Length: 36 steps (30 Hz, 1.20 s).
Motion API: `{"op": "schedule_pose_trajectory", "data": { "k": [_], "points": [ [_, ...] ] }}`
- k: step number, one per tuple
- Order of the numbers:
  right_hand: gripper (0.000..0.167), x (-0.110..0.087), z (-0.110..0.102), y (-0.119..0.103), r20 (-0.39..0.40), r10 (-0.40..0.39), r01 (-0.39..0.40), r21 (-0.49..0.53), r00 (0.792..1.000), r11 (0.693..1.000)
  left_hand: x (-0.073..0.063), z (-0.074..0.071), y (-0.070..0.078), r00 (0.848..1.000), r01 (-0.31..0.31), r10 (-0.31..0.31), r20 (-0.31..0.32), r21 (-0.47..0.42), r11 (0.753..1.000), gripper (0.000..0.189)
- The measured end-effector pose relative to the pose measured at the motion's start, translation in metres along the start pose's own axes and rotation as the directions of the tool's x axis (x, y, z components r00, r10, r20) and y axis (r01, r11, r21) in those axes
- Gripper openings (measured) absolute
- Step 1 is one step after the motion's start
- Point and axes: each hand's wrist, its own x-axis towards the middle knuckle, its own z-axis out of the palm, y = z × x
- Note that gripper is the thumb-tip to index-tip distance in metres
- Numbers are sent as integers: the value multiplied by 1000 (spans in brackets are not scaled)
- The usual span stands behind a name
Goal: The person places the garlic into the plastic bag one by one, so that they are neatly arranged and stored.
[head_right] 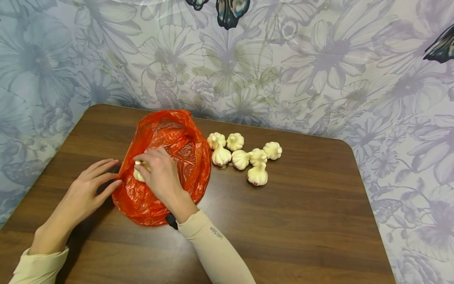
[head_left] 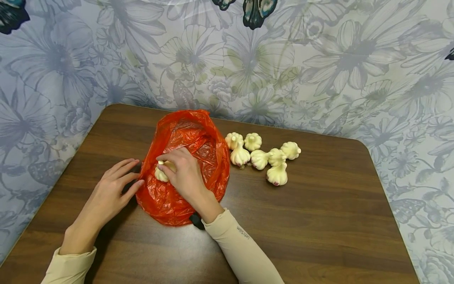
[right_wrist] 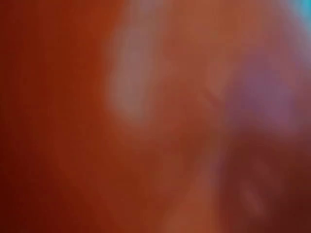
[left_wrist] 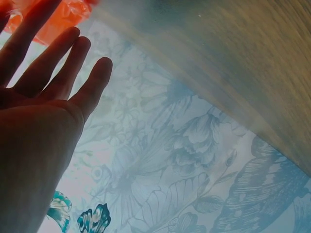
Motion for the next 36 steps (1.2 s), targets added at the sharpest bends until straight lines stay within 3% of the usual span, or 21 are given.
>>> {"op": "schedule_pose_trajectory", "data": {
  "k": [25,36],
  "points": [
    [24,-1,2,4,53,53,-51,-35,997,998,1,-2,2,1000,8,-8,27,18,1000,26],
    [20,0,-5,5,11,34,-34,-9,999,999,0,-2,3,999,14,-15,32,12,1000,27]
  ]
}}
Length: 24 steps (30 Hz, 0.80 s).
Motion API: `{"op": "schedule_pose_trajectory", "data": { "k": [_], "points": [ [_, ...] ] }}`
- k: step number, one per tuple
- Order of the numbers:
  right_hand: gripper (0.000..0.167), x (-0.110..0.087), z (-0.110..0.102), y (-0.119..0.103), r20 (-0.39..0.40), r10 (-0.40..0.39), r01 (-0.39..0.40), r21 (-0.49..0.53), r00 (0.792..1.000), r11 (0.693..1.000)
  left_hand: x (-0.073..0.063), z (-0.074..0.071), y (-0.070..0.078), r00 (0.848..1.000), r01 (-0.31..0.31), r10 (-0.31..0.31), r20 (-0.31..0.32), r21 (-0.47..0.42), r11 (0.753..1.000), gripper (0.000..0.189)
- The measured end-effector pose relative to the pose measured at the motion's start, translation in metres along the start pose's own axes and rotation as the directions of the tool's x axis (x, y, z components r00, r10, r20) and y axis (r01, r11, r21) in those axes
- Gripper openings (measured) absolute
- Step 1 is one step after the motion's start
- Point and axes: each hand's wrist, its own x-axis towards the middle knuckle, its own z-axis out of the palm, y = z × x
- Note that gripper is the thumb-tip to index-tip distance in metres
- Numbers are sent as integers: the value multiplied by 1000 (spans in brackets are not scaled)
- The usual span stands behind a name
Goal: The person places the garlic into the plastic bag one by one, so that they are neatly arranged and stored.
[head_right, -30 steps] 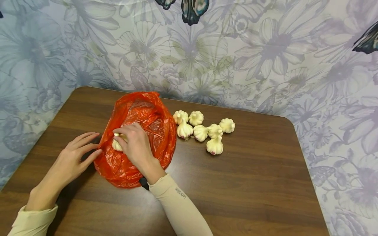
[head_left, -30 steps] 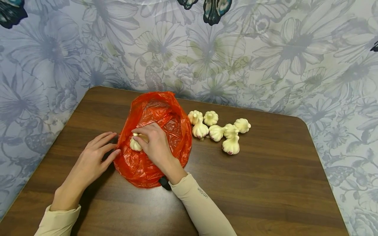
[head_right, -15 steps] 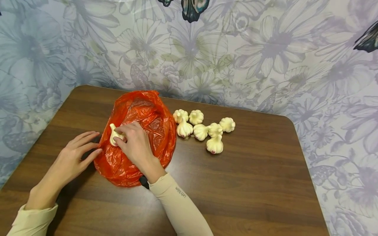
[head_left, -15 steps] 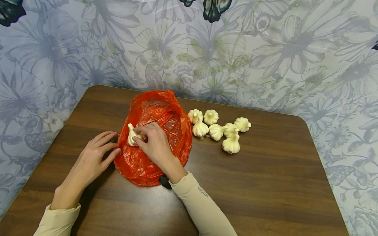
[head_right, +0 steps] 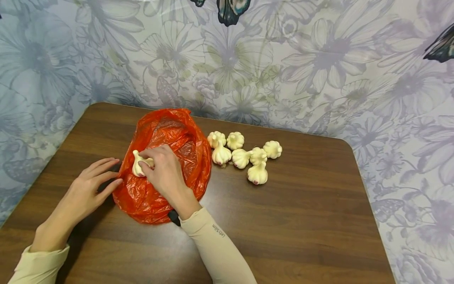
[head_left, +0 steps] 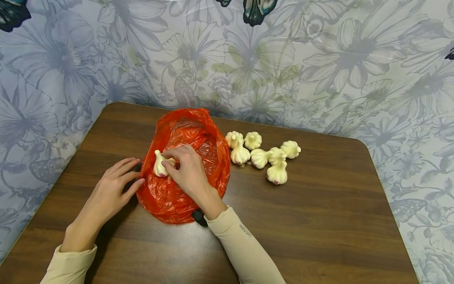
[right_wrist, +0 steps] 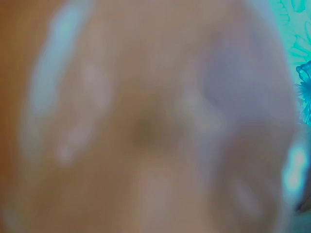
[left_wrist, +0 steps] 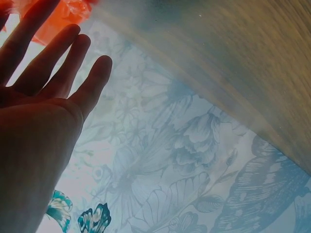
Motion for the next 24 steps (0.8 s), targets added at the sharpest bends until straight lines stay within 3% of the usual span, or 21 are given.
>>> {"op": "schedule_pose_trajectory", "data": {
  "k": [9,19,24],
  "points": [
    [18,1,-11,1,-47,-17,18,9,999,1000,-1,2,0,1000,-3,3,-7,6,1000,26],
    [16,-6,-27,12,-160,-19,35,100,987,994,0,2,-1,1000,-18,18,-4,-4,1000,27],
    [15,-8,-32,11,-172,-22,39,95,985,995,-1,3,1,1000,-5,5,9,7,1000,27]
  ]
}}
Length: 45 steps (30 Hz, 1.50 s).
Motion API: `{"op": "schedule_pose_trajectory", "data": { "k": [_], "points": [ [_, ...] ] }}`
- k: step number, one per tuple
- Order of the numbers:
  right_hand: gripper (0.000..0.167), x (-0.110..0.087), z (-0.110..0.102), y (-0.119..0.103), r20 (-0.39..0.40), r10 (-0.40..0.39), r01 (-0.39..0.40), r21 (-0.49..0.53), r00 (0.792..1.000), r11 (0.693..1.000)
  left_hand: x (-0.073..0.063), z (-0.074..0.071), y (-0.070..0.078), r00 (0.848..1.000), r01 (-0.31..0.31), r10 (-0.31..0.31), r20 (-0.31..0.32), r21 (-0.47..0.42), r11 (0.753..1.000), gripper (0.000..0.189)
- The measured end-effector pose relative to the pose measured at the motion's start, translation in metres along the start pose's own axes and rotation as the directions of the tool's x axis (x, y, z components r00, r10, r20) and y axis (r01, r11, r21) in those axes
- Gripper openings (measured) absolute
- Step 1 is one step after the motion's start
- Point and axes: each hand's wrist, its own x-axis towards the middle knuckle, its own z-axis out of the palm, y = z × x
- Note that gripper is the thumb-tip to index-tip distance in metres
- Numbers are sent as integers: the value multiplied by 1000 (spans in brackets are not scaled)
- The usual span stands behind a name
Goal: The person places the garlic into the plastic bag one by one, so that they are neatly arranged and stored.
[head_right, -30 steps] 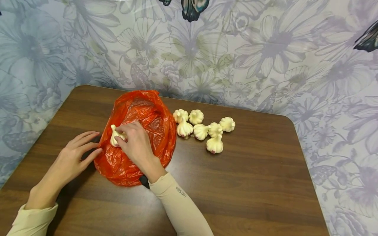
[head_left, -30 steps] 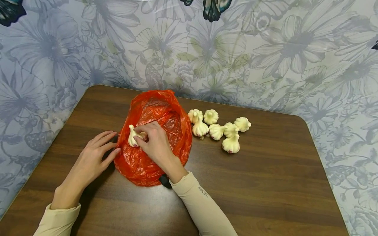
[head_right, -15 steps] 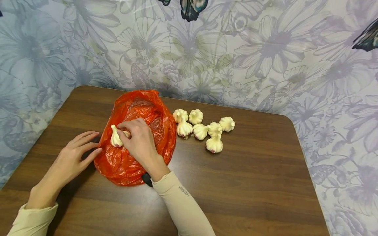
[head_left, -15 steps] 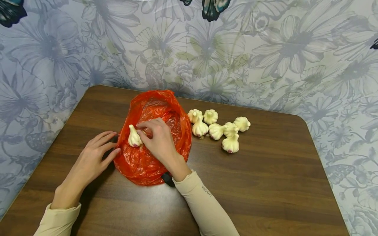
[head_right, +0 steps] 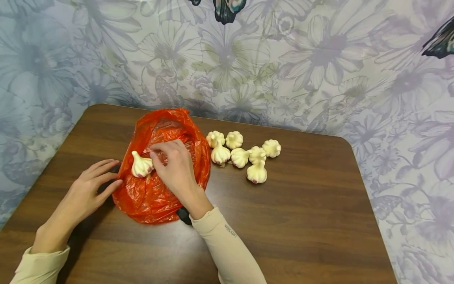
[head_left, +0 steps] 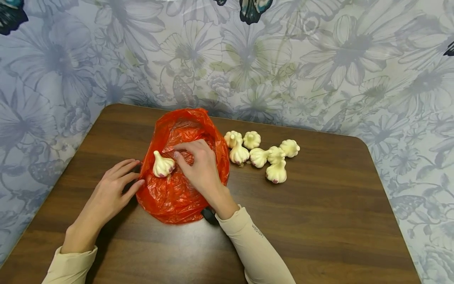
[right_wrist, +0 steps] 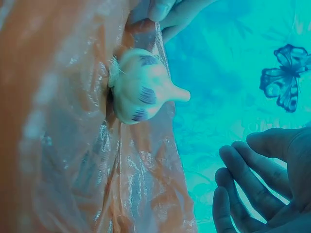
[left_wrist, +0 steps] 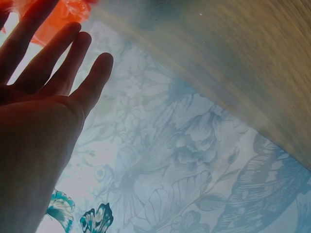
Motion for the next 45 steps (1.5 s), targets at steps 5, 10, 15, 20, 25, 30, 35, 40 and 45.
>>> {"op": "schedule_pose_trajectory", "data": {
  "k": [5,10,15,20,25,30,35,40,45],
  "points": [
    [13,-6,-4,1,-26,-21,20,-21,999,1000,1,0,1,1000,-7,7,-5,3,1000,26],
    [12,-12,-11,6,-52,-22,20,-24,998,1000,1,0,0,1000,-10,10,-10,1,1000,26],
    [12,-18,-21,12,-92,-31,29,-25,995,999,-1,1,-1,1000,-3,3,-13,-11,1000,28],
    [12,-25,-33,21,-128,-36,33,-22,991,999,-2,2,-1,1000,-12,11,-23,-21,1000,28],
    [12,-34,-46,34,-162,-28,23,-29,986,999,-2,2,-2,1000,-9,9,-20,-17,1000,29],
    [11,-41,-59,43,-195,-27,17,-50,980,999,-2,2,-2,1000,-9,9,-23,-16,1000,28],
    [11,-45,-70,48,-212,-17,5,-56,977,998,-2,1,-1,1000,-8,8,-27,-18,1000,28],
    [11,-50,-80,54,-239,-13,-6,-76,971,997,-2,1,-1,1000,-10,9,-28,-21,1000,27],
    [10,-55,-91,59,-263,-19,-4,-87,965,996,-2,1,0,1000,-6,5,-26,-21,1000,27]
  ]
}}
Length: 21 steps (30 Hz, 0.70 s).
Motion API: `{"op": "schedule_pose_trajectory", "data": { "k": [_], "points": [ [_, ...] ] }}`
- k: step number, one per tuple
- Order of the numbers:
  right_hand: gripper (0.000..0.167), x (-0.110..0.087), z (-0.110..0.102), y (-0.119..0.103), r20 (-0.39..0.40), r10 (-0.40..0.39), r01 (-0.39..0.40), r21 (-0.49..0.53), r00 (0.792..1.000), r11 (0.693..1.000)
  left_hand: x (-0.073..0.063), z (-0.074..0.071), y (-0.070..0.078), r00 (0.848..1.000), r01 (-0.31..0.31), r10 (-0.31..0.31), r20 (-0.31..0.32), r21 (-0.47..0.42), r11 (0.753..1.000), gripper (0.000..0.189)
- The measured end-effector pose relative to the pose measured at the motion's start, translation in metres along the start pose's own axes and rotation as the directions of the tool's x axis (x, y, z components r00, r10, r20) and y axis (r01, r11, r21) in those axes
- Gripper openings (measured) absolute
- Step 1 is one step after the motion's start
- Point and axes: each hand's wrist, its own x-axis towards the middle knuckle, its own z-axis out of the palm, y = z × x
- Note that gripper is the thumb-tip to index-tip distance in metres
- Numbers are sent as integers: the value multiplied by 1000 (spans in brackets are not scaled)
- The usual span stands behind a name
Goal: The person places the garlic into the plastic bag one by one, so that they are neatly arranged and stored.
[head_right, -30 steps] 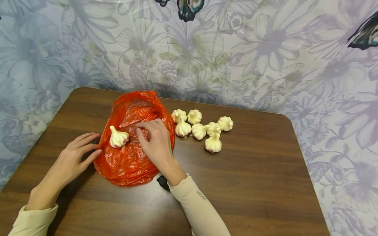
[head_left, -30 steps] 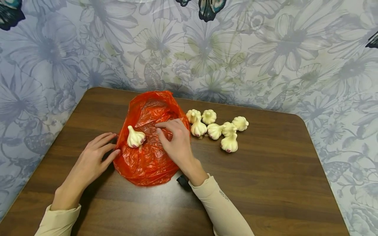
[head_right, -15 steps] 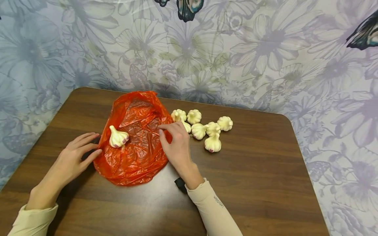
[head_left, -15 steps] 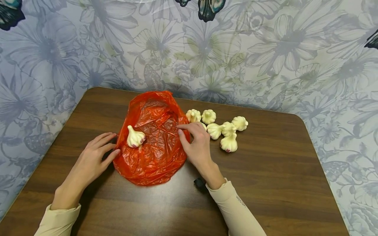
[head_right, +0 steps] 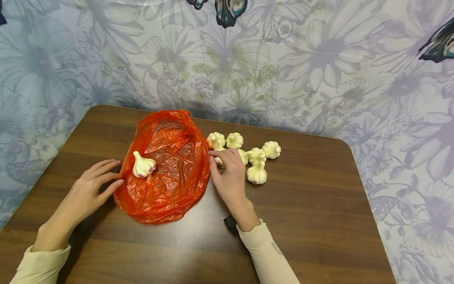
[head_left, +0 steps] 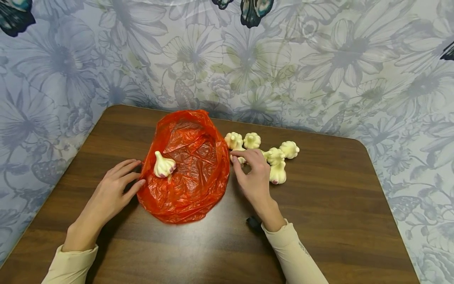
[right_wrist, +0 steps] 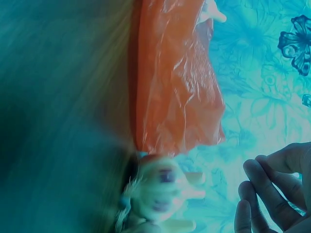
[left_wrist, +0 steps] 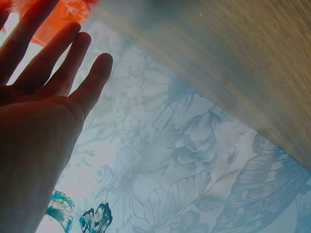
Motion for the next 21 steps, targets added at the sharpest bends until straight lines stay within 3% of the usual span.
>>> {"op": "schedule_pose_trajectory", "data": {
  "k": [21],
  "points": [
    [16,-18,-54,41,-146,10,-23,-87,989,996,0,-1,1,1000,20,-20,19,8,1000,28]
  ]
}}
